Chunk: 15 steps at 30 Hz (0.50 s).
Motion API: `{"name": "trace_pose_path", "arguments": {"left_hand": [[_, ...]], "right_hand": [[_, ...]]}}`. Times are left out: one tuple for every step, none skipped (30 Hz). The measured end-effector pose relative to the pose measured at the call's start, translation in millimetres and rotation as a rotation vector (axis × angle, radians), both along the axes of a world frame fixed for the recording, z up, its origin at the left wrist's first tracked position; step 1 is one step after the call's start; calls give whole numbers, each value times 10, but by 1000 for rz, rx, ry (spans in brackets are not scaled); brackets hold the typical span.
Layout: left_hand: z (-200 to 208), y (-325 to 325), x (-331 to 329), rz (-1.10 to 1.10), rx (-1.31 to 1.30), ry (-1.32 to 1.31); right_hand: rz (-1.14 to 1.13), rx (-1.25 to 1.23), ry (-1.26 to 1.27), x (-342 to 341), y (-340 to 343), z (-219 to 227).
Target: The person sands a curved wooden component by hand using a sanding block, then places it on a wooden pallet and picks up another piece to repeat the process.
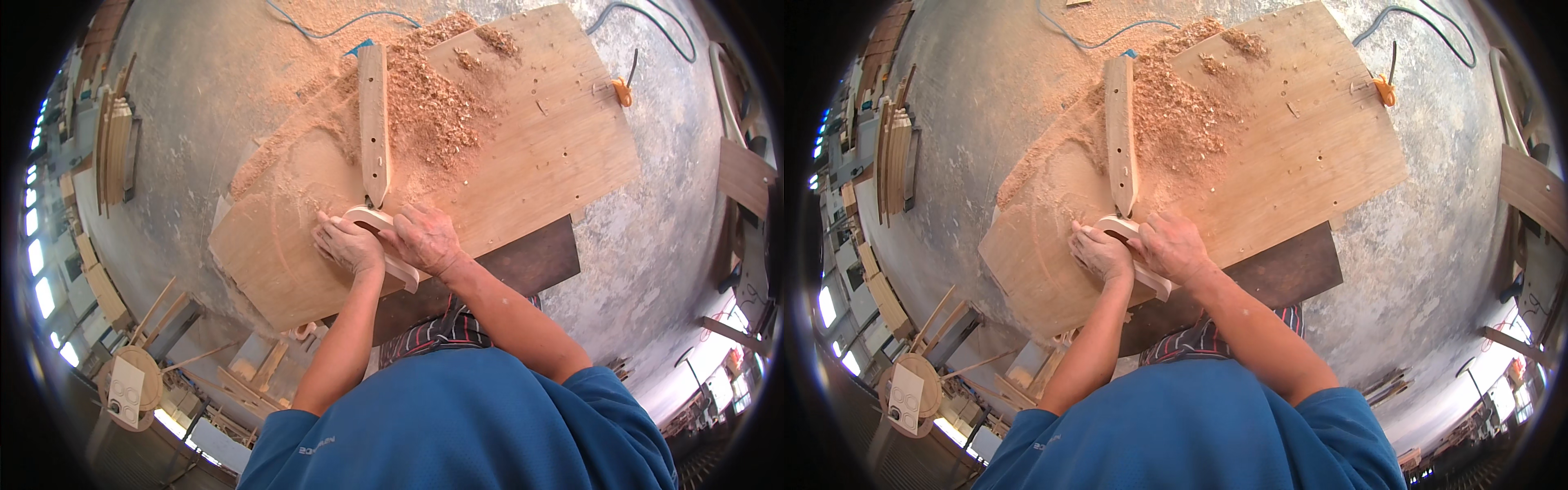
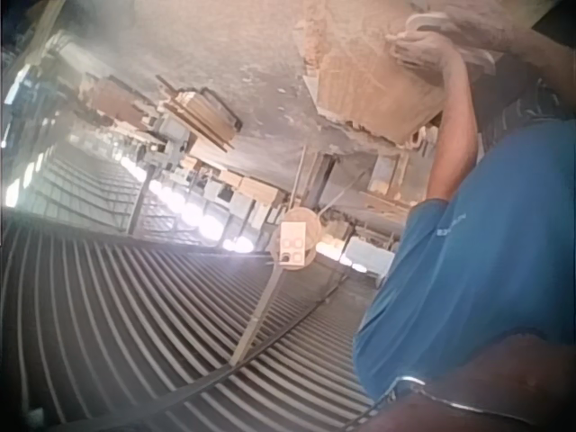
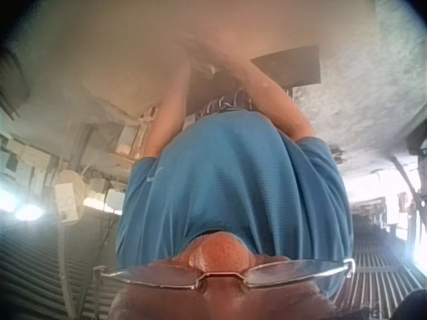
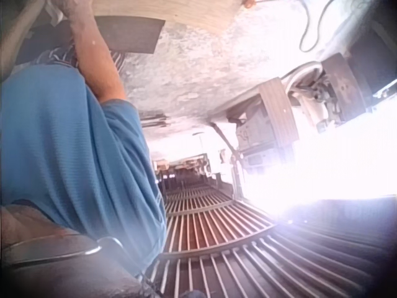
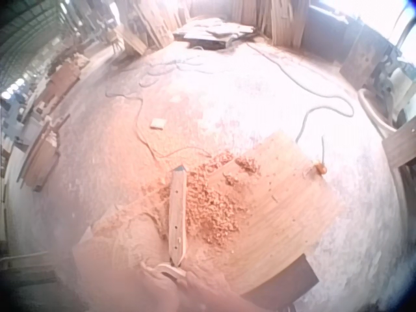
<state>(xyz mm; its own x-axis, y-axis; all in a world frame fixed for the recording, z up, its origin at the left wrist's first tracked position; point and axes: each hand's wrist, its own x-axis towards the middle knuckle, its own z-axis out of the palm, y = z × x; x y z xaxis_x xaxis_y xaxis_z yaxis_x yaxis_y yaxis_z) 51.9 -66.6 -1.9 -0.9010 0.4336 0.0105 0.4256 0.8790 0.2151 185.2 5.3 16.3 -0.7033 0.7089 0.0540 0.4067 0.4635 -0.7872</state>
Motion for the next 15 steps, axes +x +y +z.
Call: {"name": "trace_pose_path", "arguments": {"left_hand": [[20, 9, 21, -62, -41, 39], [39, 18, 34, -125, -82, 79], [35, 3, 27, -174, -99, 104], [30, -11, 16, -223, -117, 130], [22, -22, 5, -272, -135, 155], [7, -39, -13, -291, -130, 153], [-11, -52, -33, -310, -126, 151], [-28, -66, -48, -329, -121, 148], [-22, -56, -44, -318, -116, 123], [-16, -47, -36, -307, -111, 98], [-12, -36, -28, -296, -105, 73], [-3, -34, -29, -290, -111, 60], [2, -26, -30, -284, -117, 46], [9, -19, -30, -278, -123, 33], [24, -10, -23, -273, -122, 24]], "right_hand": [[1, -1, 4, 2, -3, -10], [1, -2, 8, 5, -6, -20], [2, 3, 6, 2, -10, -23], [2, 8, 5, 0, -15, -27], [3, 13, 3, 0, -19, -32], [0, 15, 12, -4, -19, -25], [-3, 18, 21, -9, -17, -19], [-6, 20, 30, -13, -16, -13], [-7, 21, 28, -10, -17, -15], [-7, 22, 27, -6, -16, -18], [-7, 23, 25, -1, -14, -20], [-14, 25, 22, -6, -20, -14], [-20, 28, 19, -10, -21, -9], [-27, 31, 17, -13, -22, -4], [-25, 26, 14, -12, -21, -6]]}}
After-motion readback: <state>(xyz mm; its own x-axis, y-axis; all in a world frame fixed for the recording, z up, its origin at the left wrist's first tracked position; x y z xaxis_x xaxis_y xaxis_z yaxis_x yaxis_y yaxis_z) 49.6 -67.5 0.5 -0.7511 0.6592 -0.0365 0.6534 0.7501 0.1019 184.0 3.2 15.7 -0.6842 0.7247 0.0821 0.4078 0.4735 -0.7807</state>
